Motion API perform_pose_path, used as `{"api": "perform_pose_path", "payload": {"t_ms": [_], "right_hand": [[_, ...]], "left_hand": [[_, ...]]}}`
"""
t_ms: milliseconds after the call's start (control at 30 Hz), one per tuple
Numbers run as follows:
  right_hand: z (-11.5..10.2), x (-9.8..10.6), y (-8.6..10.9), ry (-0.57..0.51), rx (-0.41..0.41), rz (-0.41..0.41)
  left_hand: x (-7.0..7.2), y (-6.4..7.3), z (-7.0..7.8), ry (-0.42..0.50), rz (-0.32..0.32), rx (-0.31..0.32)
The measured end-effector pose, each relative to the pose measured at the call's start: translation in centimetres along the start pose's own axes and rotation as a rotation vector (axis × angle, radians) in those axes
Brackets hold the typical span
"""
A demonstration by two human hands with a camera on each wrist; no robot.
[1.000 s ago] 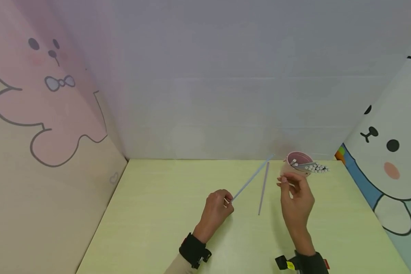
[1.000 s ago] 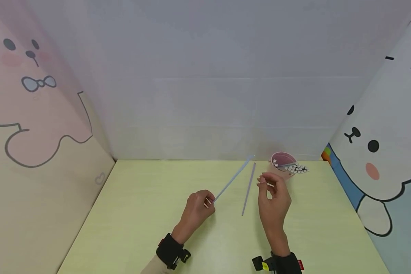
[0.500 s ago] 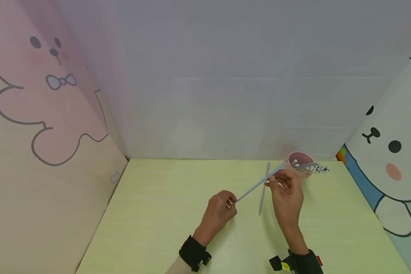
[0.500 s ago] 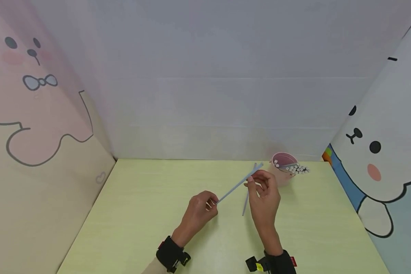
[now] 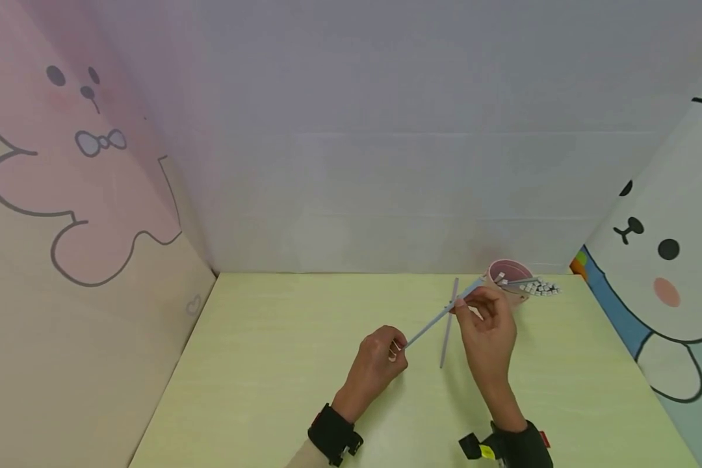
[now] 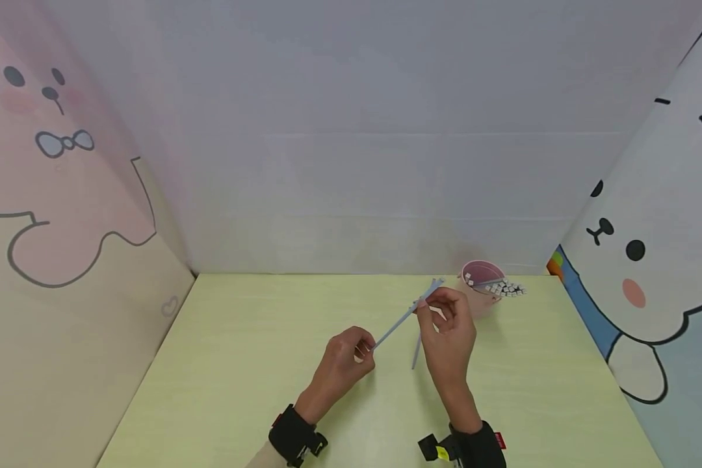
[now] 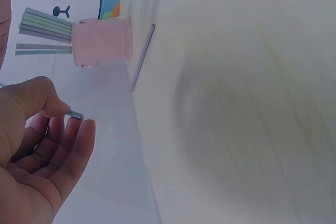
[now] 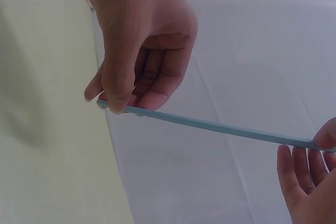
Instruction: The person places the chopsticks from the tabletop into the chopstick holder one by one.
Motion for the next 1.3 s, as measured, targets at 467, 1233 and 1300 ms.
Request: {"api": "perform_pose_path", "payload": {"t_ms": [467, 1233, 1300], "right_hand": [[-1.9, 1.3, -2.3, -0.02, 0.101, 0.029], [-10.6, 3.7, -9.7, 0.259, 0.433, 0.327], [-10.8, 4.1, -9.8, 0.312, 0.436, 0.343]], "left_hand": [[-0.5, 0.2, -0.7, -0.056, 0.024, 0.036], [-2.4, -0.5, -2.6, -0.227, -0.037, 0.189], [-2.8, -0.3, -2.8, -0.245, -0.041, 0.187]]}}
Point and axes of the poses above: each hand's wrist, its own y-axis away from the middle knuckle, its own x-axis out of the back of the hand, z = x × y, the point moved 4 cm from there along -y, towards the middle knuckle, and after that the axes turned 13 degrees about -y, right-handed, at the moved point
